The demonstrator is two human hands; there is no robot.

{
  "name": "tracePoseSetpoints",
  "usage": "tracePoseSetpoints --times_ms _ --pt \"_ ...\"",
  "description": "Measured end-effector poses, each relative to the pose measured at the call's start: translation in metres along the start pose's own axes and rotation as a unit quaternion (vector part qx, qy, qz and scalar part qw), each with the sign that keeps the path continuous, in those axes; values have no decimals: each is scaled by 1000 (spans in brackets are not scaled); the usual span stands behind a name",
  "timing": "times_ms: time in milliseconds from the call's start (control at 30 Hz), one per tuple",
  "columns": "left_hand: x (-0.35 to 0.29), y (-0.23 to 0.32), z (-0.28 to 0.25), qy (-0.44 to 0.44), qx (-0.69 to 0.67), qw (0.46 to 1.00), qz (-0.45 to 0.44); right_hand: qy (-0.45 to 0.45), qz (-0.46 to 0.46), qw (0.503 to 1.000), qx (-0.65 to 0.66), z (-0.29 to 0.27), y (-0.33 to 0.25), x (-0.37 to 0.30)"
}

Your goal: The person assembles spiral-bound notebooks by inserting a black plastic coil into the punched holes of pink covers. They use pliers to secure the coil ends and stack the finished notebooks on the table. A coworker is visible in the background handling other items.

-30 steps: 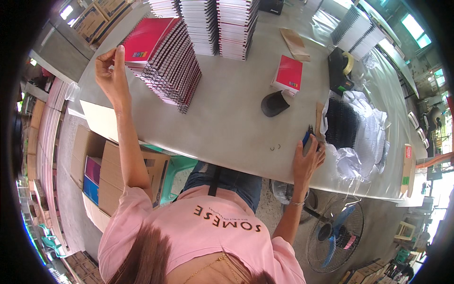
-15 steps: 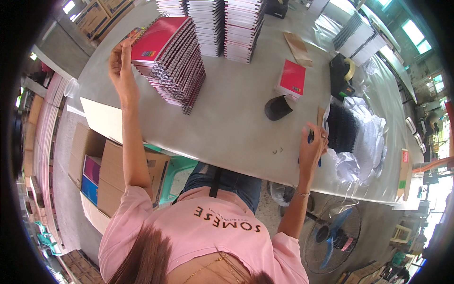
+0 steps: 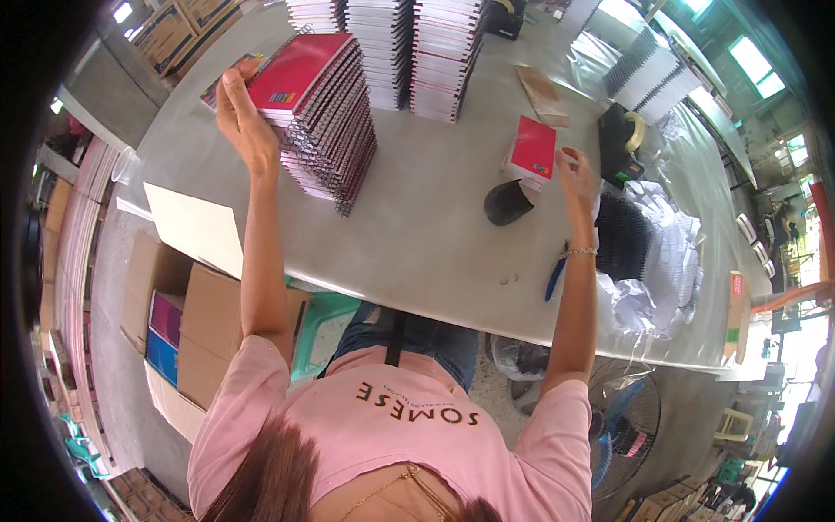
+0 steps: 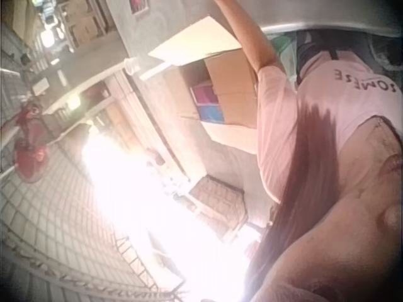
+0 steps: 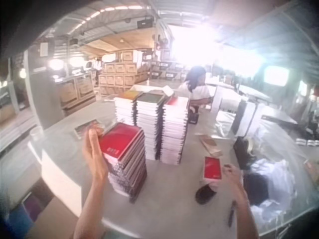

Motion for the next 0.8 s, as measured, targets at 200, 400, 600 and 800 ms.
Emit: tracePoseSetpoints --times_ms 200,400,600,800 --pt "2 -5 -9 8 11 1000 6 -46 119 990 62 37 9 13" --pt "-32 48 -35 130 142 934 302 -38 114 975 187 27 22 11" --pt "-128 74 3 -188 -26 957 221 63 0 995 81 19 37 14" --pt "-184 55 64 -348 -115 908 -201 61 -77 938 333 6 -105 -71"
Point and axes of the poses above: each hand's wrist, its own x-axis towards the middle knuckle, its own z-axis out of the palm, y = z × x, the point moved 2 cm from there along x, towards the middle knuckle, and after that the axes turned 10 degrees about -z, right-handed, at the moved point
